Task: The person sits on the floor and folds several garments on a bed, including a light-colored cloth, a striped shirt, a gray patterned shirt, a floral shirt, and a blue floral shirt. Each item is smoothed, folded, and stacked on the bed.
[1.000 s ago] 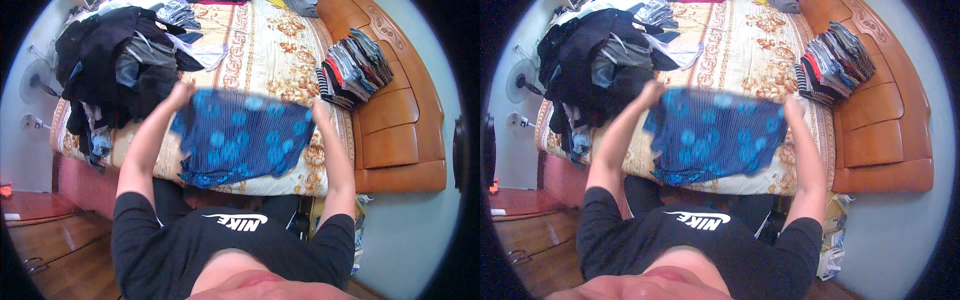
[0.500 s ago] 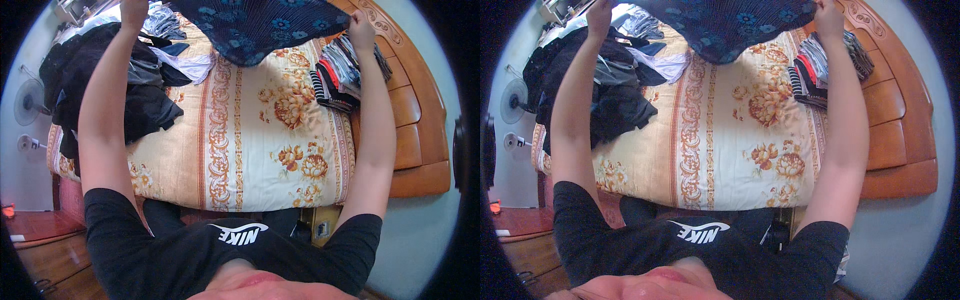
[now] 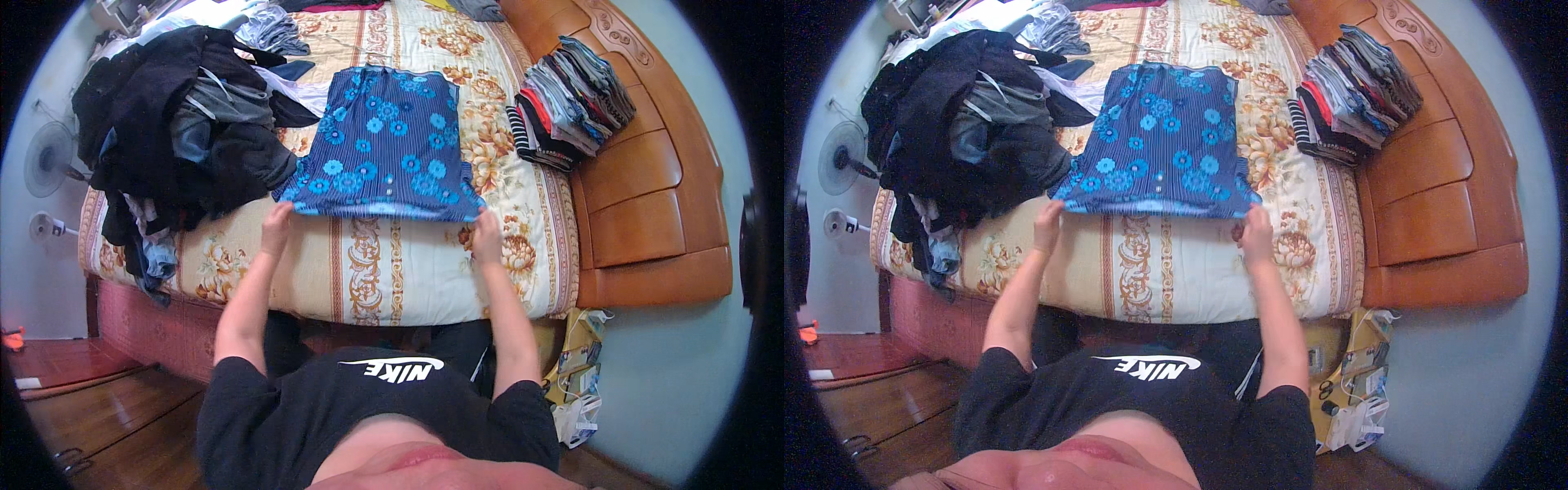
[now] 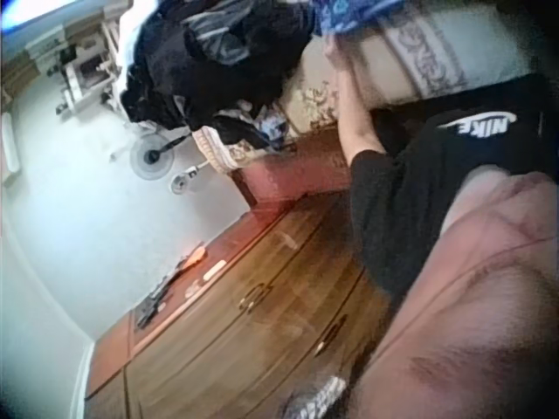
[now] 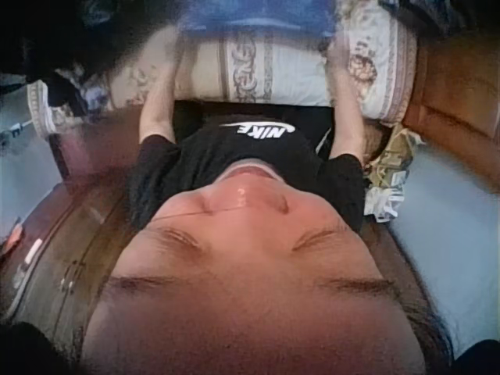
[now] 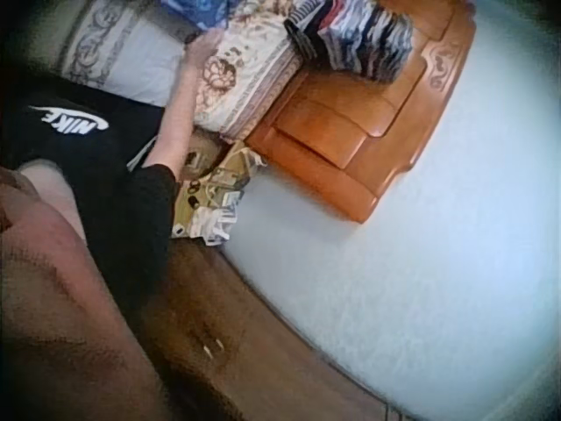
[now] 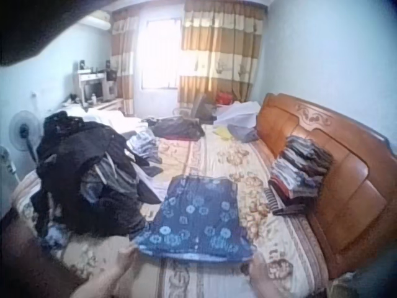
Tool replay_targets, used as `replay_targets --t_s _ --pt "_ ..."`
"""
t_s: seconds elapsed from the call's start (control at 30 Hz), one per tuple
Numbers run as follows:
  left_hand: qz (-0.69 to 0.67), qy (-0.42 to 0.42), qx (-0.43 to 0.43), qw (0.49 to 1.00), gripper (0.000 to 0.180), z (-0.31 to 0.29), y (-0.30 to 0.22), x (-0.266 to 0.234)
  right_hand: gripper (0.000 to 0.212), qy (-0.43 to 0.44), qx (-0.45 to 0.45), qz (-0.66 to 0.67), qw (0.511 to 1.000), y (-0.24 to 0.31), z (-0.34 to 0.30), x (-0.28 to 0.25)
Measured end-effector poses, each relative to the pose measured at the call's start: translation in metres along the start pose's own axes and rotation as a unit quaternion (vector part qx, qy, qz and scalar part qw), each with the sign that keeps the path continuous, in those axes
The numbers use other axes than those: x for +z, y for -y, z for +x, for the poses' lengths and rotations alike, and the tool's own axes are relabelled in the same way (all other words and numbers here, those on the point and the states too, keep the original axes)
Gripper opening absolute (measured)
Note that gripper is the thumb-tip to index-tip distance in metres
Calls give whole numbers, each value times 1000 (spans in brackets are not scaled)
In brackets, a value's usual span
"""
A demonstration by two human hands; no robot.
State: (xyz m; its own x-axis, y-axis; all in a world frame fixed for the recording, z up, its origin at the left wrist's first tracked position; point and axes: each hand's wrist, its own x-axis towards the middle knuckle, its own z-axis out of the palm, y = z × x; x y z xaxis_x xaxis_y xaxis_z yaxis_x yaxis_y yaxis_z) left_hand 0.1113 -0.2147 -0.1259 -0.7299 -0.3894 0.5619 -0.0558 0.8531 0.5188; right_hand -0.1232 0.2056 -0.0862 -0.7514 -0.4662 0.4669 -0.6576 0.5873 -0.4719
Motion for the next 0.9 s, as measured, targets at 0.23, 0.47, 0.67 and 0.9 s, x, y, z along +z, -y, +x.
replay_targets --t_s 0.23,0.47,0.67,0.9 --pt "12 22 -112 993 17 -90 -31 5 11 13 118 -15 993 16 -107 25" --pt "32 25 -73 997 18 -122 -43 -1 8 -12 136 -48 989 24 -151 20" --pt "15 49 -52 997 18 -139 -49 -4 6 -9 130 -74 989 12 -171 9" --pt "-8 -26 -127 991 38 -109 -66 -9 39 87 118 -176 973 56 -151 -1"
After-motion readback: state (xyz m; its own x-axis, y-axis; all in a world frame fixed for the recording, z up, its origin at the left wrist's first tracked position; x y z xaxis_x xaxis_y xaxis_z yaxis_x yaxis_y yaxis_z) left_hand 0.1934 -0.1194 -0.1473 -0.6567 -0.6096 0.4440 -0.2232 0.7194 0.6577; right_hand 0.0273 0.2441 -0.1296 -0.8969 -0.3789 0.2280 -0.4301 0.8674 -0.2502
